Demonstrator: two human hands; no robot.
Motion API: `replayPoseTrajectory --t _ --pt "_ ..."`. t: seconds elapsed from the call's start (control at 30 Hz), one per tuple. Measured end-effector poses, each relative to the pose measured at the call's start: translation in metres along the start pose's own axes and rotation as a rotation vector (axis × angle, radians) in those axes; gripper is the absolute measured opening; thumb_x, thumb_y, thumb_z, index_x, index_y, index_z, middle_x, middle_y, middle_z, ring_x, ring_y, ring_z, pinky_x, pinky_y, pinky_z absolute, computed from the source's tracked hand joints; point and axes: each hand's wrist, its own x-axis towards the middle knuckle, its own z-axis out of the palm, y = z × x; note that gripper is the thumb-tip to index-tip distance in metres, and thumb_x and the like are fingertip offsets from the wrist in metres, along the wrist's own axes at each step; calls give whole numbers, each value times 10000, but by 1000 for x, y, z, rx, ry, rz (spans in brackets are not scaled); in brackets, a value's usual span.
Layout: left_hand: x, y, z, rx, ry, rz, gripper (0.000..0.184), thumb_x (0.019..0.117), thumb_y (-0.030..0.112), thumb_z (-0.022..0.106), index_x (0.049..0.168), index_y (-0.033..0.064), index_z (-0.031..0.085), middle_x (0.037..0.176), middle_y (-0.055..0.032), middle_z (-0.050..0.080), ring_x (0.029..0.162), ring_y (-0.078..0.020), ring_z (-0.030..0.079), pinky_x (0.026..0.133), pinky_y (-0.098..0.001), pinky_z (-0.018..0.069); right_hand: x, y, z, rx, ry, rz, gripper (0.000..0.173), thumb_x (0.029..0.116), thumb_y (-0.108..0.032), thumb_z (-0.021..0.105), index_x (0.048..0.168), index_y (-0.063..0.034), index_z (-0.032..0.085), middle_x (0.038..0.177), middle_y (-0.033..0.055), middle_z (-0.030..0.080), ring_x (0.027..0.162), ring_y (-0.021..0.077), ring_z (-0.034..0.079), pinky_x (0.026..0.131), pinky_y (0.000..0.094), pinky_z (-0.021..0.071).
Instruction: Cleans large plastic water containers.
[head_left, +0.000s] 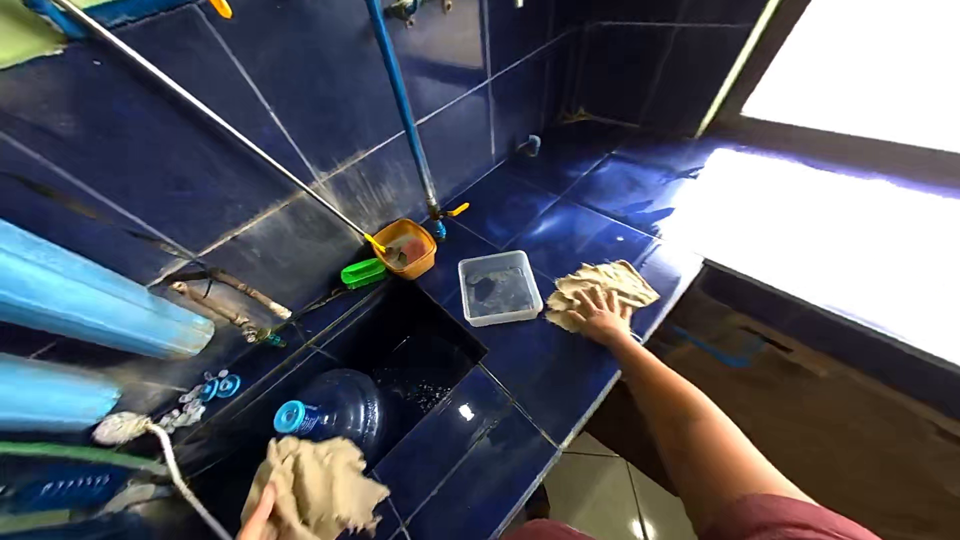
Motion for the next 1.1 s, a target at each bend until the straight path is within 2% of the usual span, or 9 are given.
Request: replayPoseTrajectory --t 0.1,0.27,0.4,0.5,0.7,0.8,0.9,1.03,1.1 --pt "-7 22 47 -122 -63 80 355 1115 305 273 1255 208 585 1083 45 743 993 -85 723 810 -334 634 17 10 -14 -44 -55 10 736 1017 -634 435 1639 -274 273 1730 132 73 1570 461 -38 1156 791 4" --pt "-12 19 49 -276 -140 225 400 1102 283 269 1247 161 621 1123 -16 745 1028 -137 726 846 -362 634 8 -41 -45 143 97 -10 726 1033 -510 520 1536 5 426 1650 339 169 1531 547 115 1194 732 134" --pt "-6 -36 -8 -156 56 -36 401 1117 287 245 1252 106 576 1040 -54 740 917 -166 737 747 -368 637 -48 -96 -30 483 124 -212 495 1080 -325 496 1421 31 544 1441 308 521 1321 449 526 1119 592 400" --pt "10 -110 -80 -11 143 -343 466 1119 364 281 1420 61 466 1218 -158 667 1035 -271 690 835 -465 587 -93 -127 4 566 -110 -185 465 1109 -331 417 1398 5 559 1262 243 658 1072 354 680 957 530 529" --pt "28 -183 -128 -16 251 -475 564 1103 470 344 1528 105 407 1458 -197 542 1298 -356 563 1015 -587 488 -177 -201 92 0 -524 -305 725 970 -653 542 1372 -53 604 1373 221 611 1293 404 573 1069 647 436" --pt "37 -180 -131 -51 296 -437 525 1115 410 351 1480 42 433 1350 -228 594 1161 -348 627 916 -551 535 -213 -246 137 -54 -525 -349 606 930 -467 696 1330 -18 613 1356 244 609 1306 427 545 1083 647 408" --pt "35 -163 -146 -106 268 -375 491 1120 370 361 1443 12 452 1238 -224 645 1016 -314 686 806 -504 583 -228 -275 140 110 -557 -273 357 974 -229 636 1246 3 640 1193 246 673 1151 402 639 998 615 486" --pt "28 -153 -191 -35 215 -338 434 1120 303 391 1394 -22 482 1151 -210 684 917 -283 717 734 -456 608 -237 -266 127 279 -573 -280 346 943 -225 710 1167 30 640 1027 201 654 946 306 635 884 518 517" --pt "27 -163 -223 102 226 -325 449 1092 230 496 1464 -16 441 1306 -233 623 1067 -315 685 860 -489 591 -241 -252 131 285 -600 -229 483 938 -290 751 1266 31 600 1074 209 651 969 306 639 917 508 528"
